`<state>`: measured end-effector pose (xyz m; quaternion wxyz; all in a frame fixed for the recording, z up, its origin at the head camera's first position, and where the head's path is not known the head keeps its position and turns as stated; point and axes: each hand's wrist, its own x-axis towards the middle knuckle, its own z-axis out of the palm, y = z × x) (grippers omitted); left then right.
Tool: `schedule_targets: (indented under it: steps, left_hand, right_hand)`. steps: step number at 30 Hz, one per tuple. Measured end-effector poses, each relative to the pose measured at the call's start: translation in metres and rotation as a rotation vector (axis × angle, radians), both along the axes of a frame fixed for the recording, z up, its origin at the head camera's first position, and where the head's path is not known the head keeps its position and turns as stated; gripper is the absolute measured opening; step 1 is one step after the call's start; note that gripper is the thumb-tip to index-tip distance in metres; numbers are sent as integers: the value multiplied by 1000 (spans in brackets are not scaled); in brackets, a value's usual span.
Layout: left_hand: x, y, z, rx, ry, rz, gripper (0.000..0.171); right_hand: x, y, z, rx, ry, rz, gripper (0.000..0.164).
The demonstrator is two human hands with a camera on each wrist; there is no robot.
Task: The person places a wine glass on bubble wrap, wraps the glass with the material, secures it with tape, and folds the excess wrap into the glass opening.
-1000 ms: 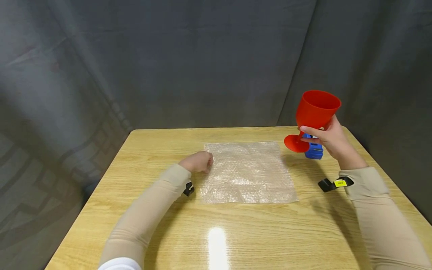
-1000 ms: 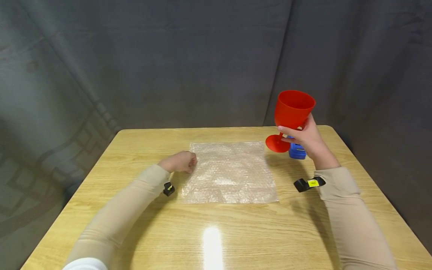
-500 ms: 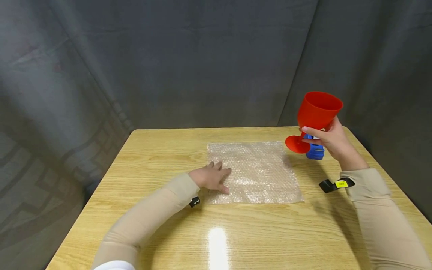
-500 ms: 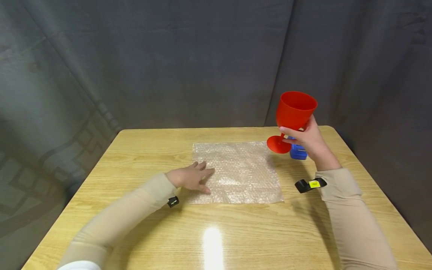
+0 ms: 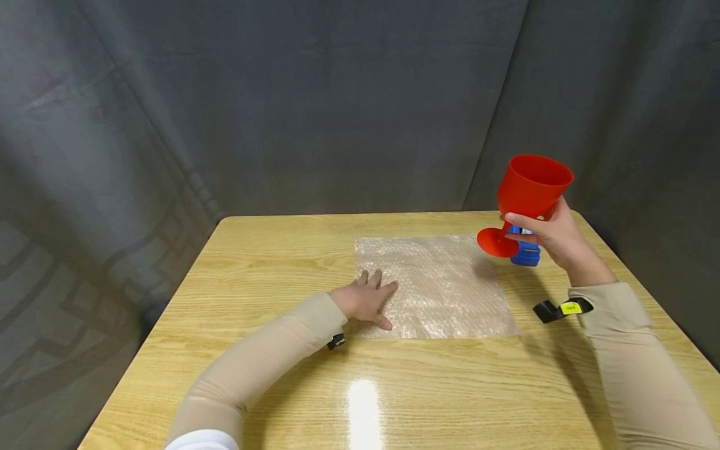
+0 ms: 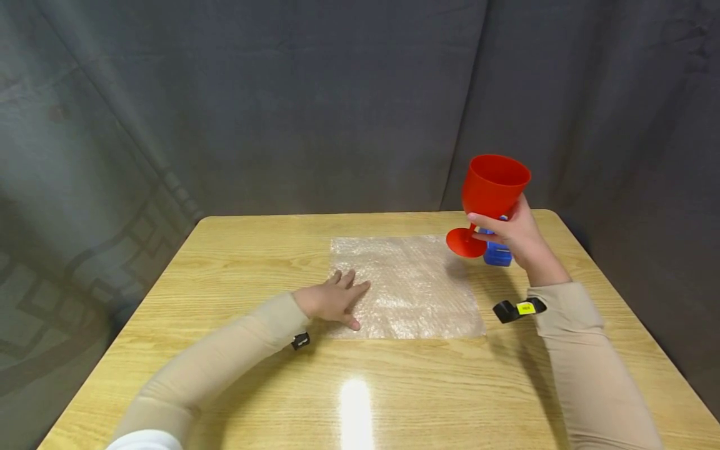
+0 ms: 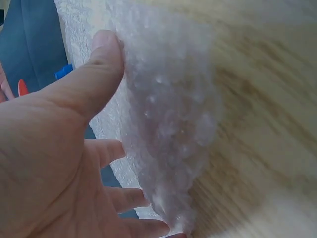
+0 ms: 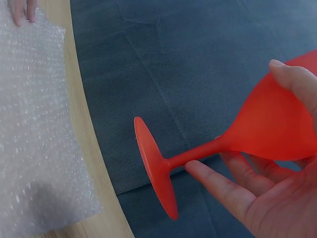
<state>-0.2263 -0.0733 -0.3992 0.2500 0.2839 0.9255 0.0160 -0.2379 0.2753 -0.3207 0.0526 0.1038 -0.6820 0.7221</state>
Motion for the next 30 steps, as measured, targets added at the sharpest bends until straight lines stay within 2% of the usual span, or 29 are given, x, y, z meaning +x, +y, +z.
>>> schedule_targets:
  steps: [11,19,24,27,30]
  left_hand:
    - [7,13,2,-18,8,6,100]
    - [2,23,3,-38,24,4,101]
    - [-2,19,7,4,22,-1,103]
    - [-7,14,11,28,66,-36,98]
    - [-14,6,14,37,158,-64,80]
  right_hand:
    - [1,2,-1,18,-24,-3,65]
    - [-1,1,0,36,-15,-4,67]
    - [-1,1,0,31,-5,0,66]
    - [-1,1,1,40,-5,-5,67]
    - [-1,1,1,49,-7,-10,67]
